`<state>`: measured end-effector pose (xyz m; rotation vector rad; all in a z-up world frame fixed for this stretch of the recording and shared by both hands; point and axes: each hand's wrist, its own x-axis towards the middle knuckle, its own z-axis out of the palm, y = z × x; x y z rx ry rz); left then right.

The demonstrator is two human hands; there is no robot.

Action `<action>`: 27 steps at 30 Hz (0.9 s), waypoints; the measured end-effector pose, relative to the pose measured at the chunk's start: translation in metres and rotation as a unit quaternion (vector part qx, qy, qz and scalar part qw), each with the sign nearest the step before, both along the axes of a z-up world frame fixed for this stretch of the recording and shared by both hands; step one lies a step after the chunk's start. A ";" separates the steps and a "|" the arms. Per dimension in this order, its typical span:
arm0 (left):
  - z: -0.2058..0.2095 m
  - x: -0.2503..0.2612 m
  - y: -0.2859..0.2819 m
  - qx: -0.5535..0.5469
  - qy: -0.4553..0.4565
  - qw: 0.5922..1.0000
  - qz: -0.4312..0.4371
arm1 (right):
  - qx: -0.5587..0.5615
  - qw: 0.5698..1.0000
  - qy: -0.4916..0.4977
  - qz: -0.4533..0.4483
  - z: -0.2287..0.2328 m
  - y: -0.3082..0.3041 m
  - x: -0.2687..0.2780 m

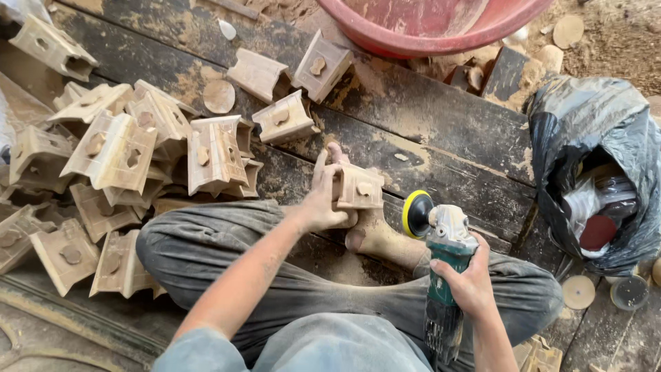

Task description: The person sands small wooden lantern-like objects using a handheld power sander.

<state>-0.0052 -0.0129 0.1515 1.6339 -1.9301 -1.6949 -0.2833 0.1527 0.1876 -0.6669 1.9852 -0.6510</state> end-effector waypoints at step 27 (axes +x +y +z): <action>-0.145 0.011 0.002 -0.333 0.118 0.935 -0.009 | 0.098 0.973 0.006 0.209 0.003 -0.085 0.068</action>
